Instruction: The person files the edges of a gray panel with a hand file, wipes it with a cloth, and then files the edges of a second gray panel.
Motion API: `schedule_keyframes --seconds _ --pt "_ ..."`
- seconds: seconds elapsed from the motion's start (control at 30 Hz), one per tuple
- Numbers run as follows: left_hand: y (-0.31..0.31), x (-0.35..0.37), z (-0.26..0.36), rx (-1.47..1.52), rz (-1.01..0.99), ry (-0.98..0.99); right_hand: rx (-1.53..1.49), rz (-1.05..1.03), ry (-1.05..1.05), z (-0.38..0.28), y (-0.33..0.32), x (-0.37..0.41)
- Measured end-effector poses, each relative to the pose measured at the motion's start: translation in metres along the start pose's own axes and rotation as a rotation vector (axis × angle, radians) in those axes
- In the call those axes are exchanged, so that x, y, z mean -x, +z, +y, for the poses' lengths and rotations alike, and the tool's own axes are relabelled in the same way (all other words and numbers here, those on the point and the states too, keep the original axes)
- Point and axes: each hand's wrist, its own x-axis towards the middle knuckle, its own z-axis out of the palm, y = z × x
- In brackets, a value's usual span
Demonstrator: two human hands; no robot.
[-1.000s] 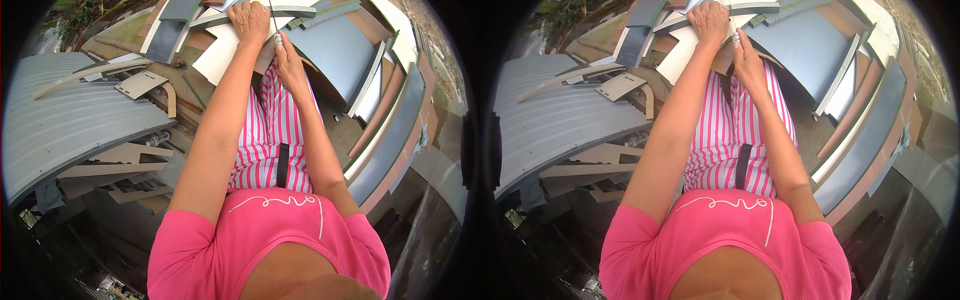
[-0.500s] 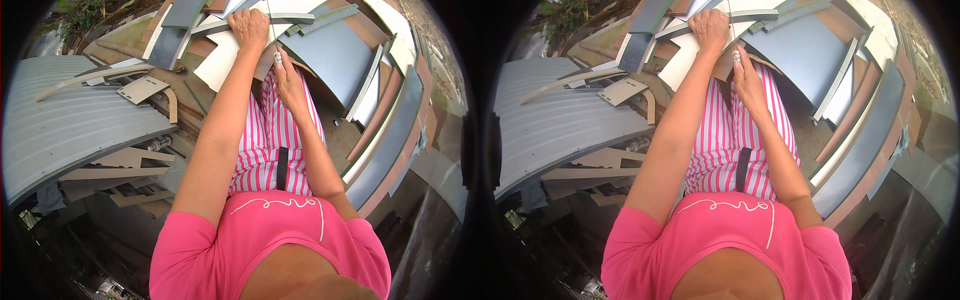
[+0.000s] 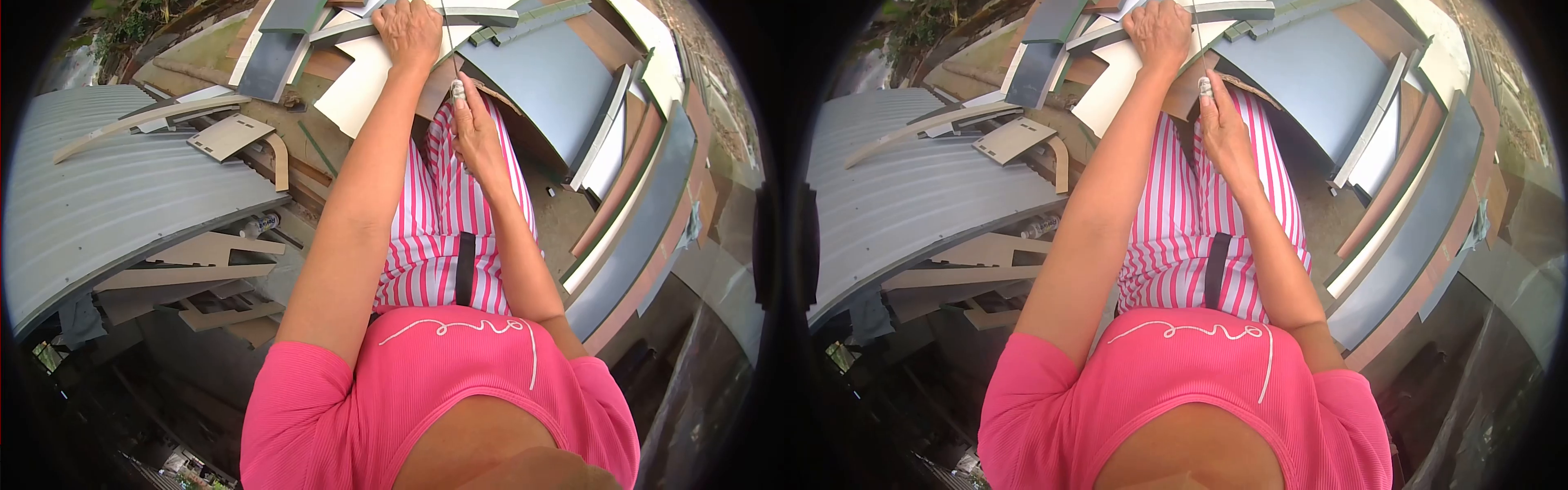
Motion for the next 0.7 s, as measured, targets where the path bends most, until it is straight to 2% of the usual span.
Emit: schedule_keyframes --seconds 0.2,0.27,0.4,0.53,0.6,0.7 --pt "0.007 -0.002 -0.003 -0.014 0.003 0.01 0.101 0.048 -0.19 -0.001 0.004 -0.037" --pt "0.005 -0.006 0.0 -0.017 0.01 -0.019 0.072 -0.022 0.018 -0.002 0.0 -0.007" --pt "-0.006 0.008 0.002 0.03 -0.131 -0.036 0.007 0.011 -0.113 0.003 -0.001 -0.009" --pt "-0.002 0.001 0.002 0.043 -0.036 0.002 0.056 0.012 -0.099 -0.007 0.002 -0.038" --pt "0.006 -0.003 0.0 -0.017 0.003 -0.013 0.005 -0.012 -0.045 -0.011 0.002 -0.02" --pt "-0.004 -0.006 0.002 0.01 -0.051 -0.036 -0.035 -0.026 -0.013 -0.005 0.003 0.001"
